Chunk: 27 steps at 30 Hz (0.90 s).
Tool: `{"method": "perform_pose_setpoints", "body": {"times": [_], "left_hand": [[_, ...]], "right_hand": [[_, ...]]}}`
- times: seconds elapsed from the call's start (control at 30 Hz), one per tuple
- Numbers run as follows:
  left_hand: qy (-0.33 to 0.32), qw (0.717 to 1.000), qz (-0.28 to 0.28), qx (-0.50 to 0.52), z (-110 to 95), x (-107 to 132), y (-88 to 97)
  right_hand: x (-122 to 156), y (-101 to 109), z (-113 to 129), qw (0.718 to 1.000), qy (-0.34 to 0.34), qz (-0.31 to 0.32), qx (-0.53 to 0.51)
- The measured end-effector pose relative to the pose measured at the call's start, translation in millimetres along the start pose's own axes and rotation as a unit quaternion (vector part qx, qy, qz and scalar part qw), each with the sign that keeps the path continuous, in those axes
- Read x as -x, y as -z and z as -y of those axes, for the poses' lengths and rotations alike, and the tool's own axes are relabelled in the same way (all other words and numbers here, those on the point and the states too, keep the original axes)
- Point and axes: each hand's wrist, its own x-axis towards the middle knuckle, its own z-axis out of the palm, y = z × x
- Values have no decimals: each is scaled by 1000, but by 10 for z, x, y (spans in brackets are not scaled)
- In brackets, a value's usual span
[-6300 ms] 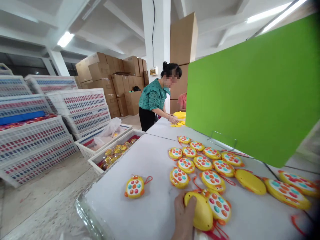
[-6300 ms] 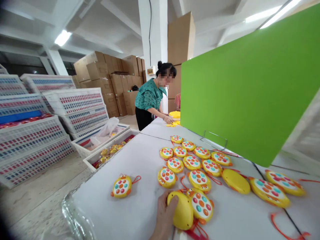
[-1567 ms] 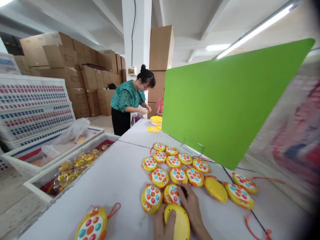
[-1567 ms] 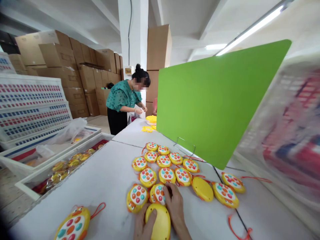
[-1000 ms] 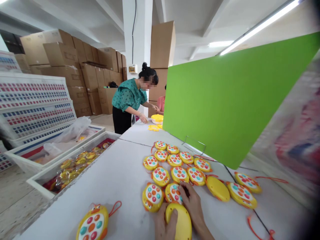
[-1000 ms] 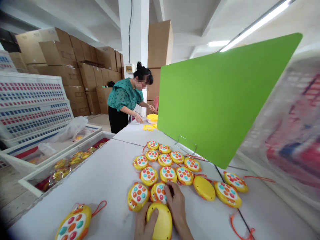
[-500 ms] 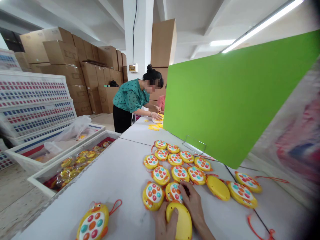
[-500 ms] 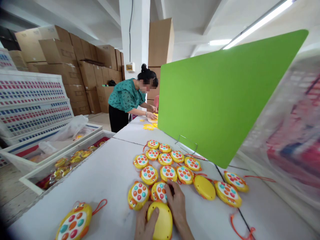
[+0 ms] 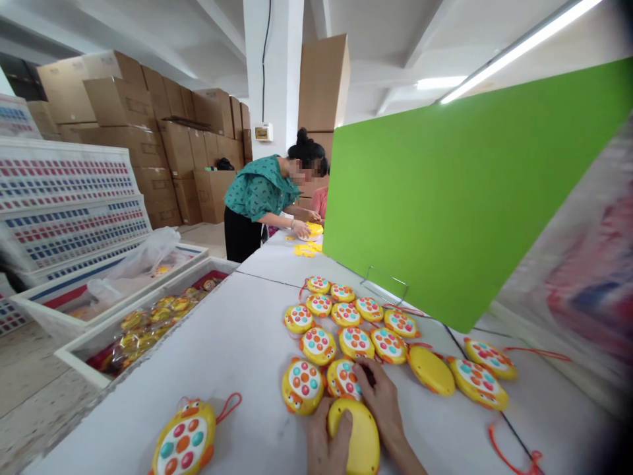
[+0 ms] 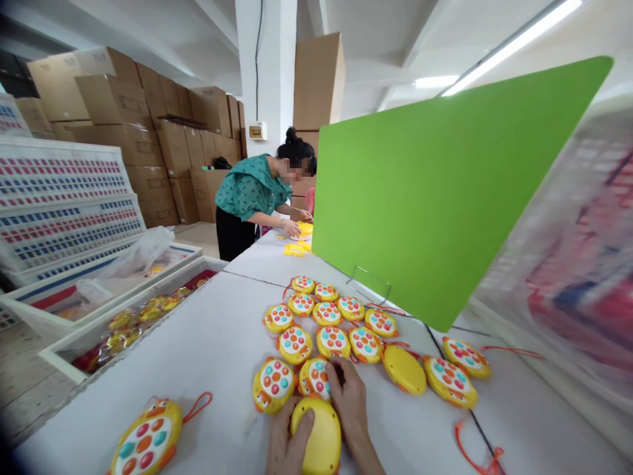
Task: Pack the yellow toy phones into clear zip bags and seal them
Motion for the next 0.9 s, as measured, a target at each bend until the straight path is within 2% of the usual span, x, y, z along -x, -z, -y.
{"method": "perform_pose_setpoints", "body": {"times": [0.33,0.5,0.8,0.9], "left_hand": [[13,1000,3,9,-15,5,-2],[24,1000,-17,9,-72,26,3],[19,999,21,15,-20,10,5],[18,1000,13,6,8,8,3]], "right_hand": [[4,14,62,1000,-4,-3,-8],[0,27,83,1000,5,-13,-5],[3,16,40,1000,12,-14,-1],[1,17,47,1000,10,-14,-6]]}}
